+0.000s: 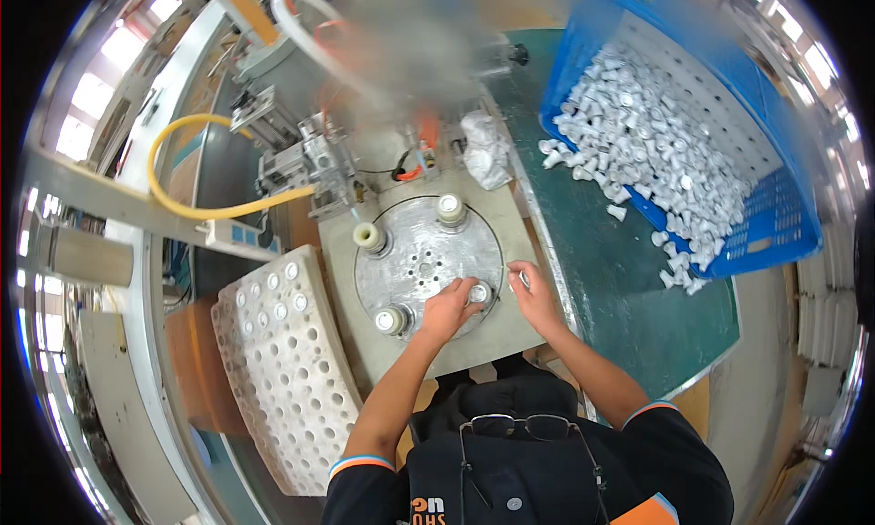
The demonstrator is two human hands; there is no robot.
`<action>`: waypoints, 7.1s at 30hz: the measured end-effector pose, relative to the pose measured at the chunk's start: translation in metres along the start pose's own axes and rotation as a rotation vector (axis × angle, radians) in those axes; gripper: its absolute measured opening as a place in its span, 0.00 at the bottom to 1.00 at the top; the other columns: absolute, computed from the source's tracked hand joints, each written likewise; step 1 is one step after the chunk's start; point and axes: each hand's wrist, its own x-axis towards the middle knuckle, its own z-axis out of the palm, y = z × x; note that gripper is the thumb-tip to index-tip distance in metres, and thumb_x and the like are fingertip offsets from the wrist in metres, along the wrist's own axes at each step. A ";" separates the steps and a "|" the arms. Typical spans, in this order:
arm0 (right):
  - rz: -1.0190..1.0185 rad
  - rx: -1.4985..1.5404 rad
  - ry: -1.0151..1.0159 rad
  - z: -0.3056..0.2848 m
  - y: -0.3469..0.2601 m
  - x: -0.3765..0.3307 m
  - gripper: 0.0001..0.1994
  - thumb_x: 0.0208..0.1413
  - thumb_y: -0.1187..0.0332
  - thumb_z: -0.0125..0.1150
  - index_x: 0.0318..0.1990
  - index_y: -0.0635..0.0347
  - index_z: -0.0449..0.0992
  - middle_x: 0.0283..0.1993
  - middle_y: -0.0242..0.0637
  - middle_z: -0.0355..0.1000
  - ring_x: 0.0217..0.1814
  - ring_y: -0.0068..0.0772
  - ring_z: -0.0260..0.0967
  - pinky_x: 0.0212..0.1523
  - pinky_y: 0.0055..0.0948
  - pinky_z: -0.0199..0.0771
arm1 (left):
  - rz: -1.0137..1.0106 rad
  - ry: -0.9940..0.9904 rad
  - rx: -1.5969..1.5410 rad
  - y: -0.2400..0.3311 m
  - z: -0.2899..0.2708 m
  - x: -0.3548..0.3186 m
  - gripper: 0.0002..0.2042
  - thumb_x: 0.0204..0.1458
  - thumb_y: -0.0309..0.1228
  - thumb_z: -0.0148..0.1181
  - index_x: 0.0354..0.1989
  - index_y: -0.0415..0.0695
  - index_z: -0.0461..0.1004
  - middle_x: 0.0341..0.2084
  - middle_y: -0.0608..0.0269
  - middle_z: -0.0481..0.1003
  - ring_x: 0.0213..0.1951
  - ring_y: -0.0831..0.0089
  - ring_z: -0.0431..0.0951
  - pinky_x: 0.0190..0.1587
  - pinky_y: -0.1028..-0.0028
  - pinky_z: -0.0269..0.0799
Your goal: Load small white plastic components into a rotary assembly machine and transfer assembled units to a tray.
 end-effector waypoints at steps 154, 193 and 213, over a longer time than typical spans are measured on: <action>-0.368 -1.029 0.501 -0.188 0.060 0.089 0.14 0.51 0.62 0.59 0.46 0.48 0.72 0.50 0.34 0.66 0.53 0.41 0.62 0.49 0.44 0.61 | -0.492 0.177 -0.062 0.056 0.000 0.029 0.20 0.44 0.38 0.60 0.46 0.47 0.66 0.23 0.56 0.76 0.28 0.55 0.78 0.30 0.61 0.71; 0.343 -0.159 -0.222 0.016 0.013 -0.076 0.16 0.60 0.64 0.51 0.51 0.61 0.73 0.41 0.36 0.74 0.36 0.23 0.69 0.39 0.24 0.70 | -0.801 0.585 0.300 -0.203 -0.183 -0.226 0.27 0.53 0.42 0.55 0.60 0.48 0.58 0.45 0.51 0.68 0.48 0.52 0.69 0.45 0.57 0.68; -0.674 -0.893 -0.168 0.111 0.000 -0.009 0.21 0.50 0.71 0.52 0.54 0.53 0.68 0.45 0.36 0.70 0.40 0.39 0.68 0.39 0.35 0.71 | -0.654 0.491 0.228 -0.133 -0.119 -0.271 0.28 0.47 0.31 0.58 0.59 0.43 0.63 0.53 0.45 0.62 0.54 0.49 0.62 0.57 0.59 0.56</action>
